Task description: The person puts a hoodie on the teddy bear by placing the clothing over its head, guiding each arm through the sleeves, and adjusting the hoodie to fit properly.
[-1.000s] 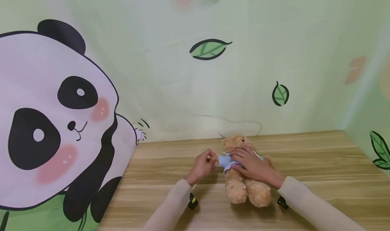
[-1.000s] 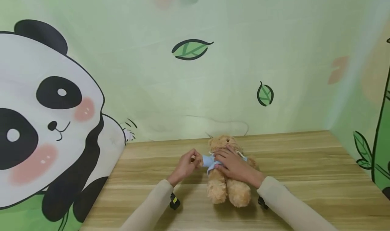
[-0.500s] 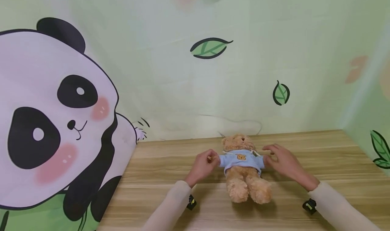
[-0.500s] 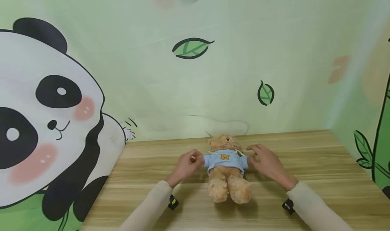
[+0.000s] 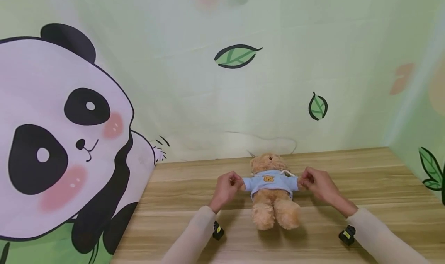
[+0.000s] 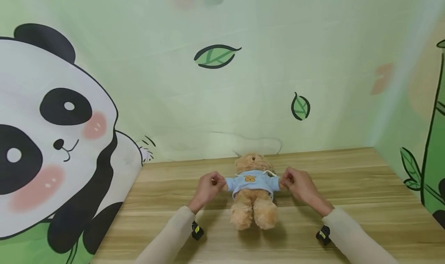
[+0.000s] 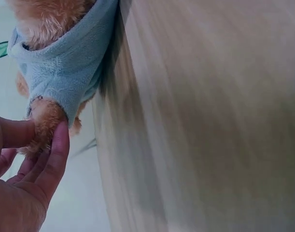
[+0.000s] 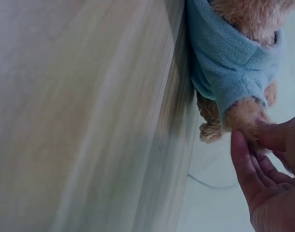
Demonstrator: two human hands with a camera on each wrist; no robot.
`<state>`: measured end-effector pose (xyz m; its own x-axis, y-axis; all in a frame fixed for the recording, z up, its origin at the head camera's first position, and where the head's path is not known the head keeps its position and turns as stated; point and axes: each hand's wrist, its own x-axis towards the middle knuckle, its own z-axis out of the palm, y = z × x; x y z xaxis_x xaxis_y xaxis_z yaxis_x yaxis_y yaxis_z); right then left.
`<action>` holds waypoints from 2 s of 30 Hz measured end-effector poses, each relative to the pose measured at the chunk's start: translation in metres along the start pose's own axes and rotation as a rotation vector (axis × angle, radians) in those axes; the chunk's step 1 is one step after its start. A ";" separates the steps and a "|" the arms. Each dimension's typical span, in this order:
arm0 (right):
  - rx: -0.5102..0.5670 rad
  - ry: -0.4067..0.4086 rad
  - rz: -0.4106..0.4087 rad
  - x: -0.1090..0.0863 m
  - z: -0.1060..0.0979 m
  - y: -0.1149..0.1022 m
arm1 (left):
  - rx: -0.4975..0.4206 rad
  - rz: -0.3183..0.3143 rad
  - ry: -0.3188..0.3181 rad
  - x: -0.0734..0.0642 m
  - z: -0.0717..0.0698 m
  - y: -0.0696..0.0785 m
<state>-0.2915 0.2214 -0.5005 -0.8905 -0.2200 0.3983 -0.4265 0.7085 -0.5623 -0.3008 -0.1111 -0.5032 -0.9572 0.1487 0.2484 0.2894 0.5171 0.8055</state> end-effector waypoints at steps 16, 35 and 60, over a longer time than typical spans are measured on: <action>0.124 -0.022 0.085 -0.005 0.001 0.006 | -0.005 -0.079 -0.006 -0.005 -0.010 -0.008; 0.206 -0.228 -0.003 -0.003 0.008 0.009 | -0.048 -0.058 -0.133 -0.009 -0.001 -0.001; -0.162 0.133 -0.337 -0.007 0.012 -0.020 | 0.514 0.304 0.030 -0.019 0.002 0.019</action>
<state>-0.2787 0.2007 -0.5003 -0.6717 -0.3771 0.6377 -0.6518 0.7100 -0.2666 -0.2774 -0.1028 -0.4935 -0.8292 0.3343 0.4480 0.5021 0.7977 0.3340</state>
